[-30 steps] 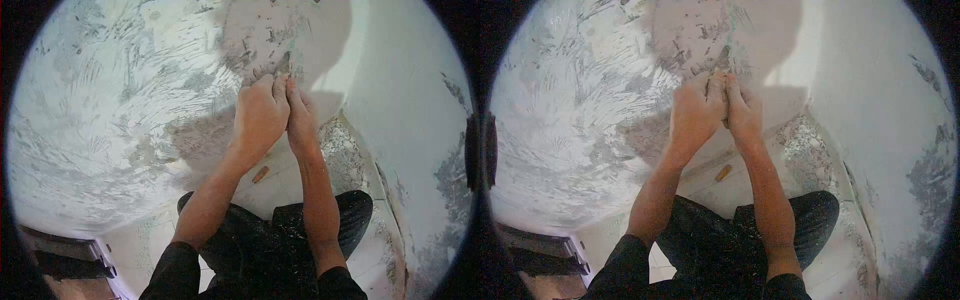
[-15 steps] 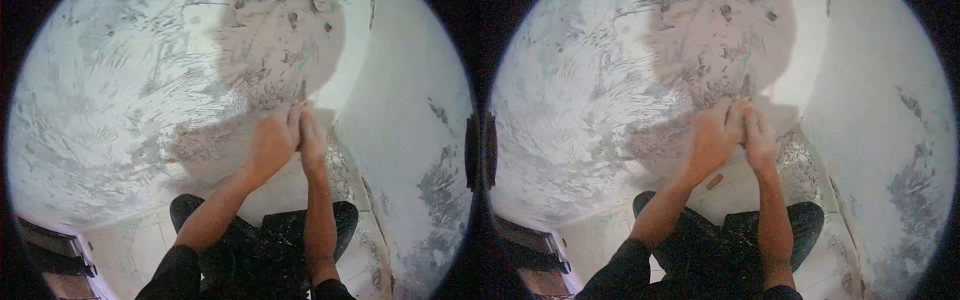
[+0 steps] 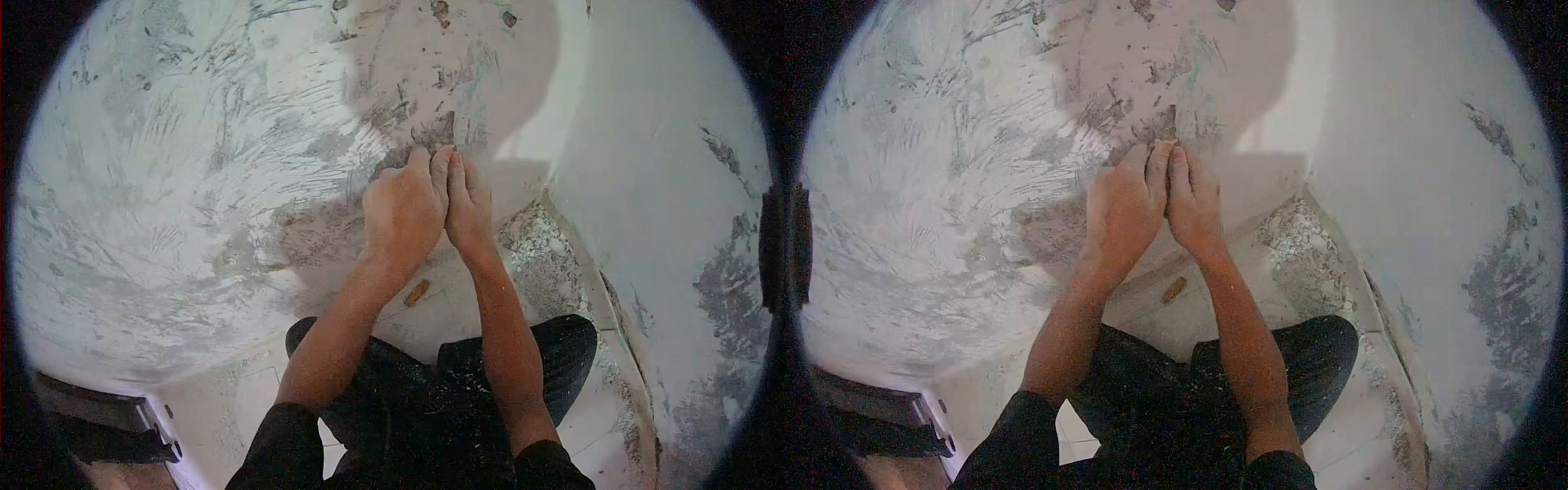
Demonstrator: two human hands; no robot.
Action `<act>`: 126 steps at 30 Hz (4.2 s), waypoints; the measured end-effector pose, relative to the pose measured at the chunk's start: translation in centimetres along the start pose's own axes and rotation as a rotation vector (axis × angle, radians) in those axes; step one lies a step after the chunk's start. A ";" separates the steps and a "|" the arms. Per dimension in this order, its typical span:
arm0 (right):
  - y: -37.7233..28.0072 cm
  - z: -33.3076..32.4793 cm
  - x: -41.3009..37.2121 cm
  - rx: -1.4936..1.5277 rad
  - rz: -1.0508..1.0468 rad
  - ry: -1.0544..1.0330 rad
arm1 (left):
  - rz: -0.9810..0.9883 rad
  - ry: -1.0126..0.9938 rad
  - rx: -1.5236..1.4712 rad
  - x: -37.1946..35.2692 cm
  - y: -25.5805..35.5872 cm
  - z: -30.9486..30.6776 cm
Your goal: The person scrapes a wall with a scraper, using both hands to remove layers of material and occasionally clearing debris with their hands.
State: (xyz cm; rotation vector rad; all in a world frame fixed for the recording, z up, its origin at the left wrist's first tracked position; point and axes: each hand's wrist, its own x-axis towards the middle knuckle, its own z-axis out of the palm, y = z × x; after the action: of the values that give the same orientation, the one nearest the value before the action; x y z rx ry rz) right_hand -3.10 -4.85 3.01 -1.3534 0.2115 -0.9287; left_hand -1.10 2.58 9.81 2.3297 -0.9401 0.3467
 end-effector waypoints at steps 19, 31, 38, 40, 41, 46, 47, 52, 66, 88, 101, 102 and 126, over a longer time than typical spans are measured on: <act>-1.8 0.4 -1.3 0.116 0.307 -0.051 | -0.008 -0.027 0.167 -0.8 0.4 -1.2; -3.5 1.4 0.0 0.482 0.491 0.034 | 0.157 -0.029 0.173 2.0 0.7 -1.8; -4.1 1.9 0.6 0.647 0.502 0.061 | 0.530 -0.036 0.414 3.3 1.3 -3.3; -5.4 1.8 0.5 0.629 0.486 0.048 | 0.443 -0.101 0.342 4.1 2.3 -3.2; -5.9 1.7 0.2 0.615 0.481 0.039 | 0.404 -0.046 0.364 4.1 2.1 -2.7; -5.1 2.3 0.1 0.729 0.401 0.012 | 0.266 -0.201 0.384 4.7 2.4 -3.5; -5.0 2.5 0.2 0.783 0.377 0.026 | 0.219 -0.206 0.370 4.7 2.8 -3.7; -4.2 1.9 0.5 0.704 0.331 -0.021 | 0.250 -0.220 0.305 4.7 2.6 -3.7; -3.4 -0.9 2.5 0.329 0.384 0.080 | 0.081 -0.011 -0.005 3.1 2.3 -0.8; -5.9 -4.3 5.5 0.067 0.290 -0.021 | 0.202 0.217 -0.243 5.1 4.2 2.2; -0.7 -5.8 -1.0 -0.451 0.069 0.027 | 0.128 0.200 -0.335 -2.6 0.4 6.5; -0.1 -5.6 -1.6 -0.487 -0.028 0.067 | 0.140 0.225 -0.354 -3.1 -0.1 6.7; -0.2 -2.7 1.1 0.025 0.233 -0.004 | -0.074 0.074 -0.328 0.3 0.8 3.0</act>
State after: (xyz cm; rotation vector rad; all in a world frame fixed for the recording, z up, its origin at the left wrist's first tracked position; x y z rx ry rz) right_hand -4.18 -7.62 2.95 -1.2768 0.3456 -0.7307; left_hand -1.38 0.10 7.93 2.0315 -0.8055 0.2276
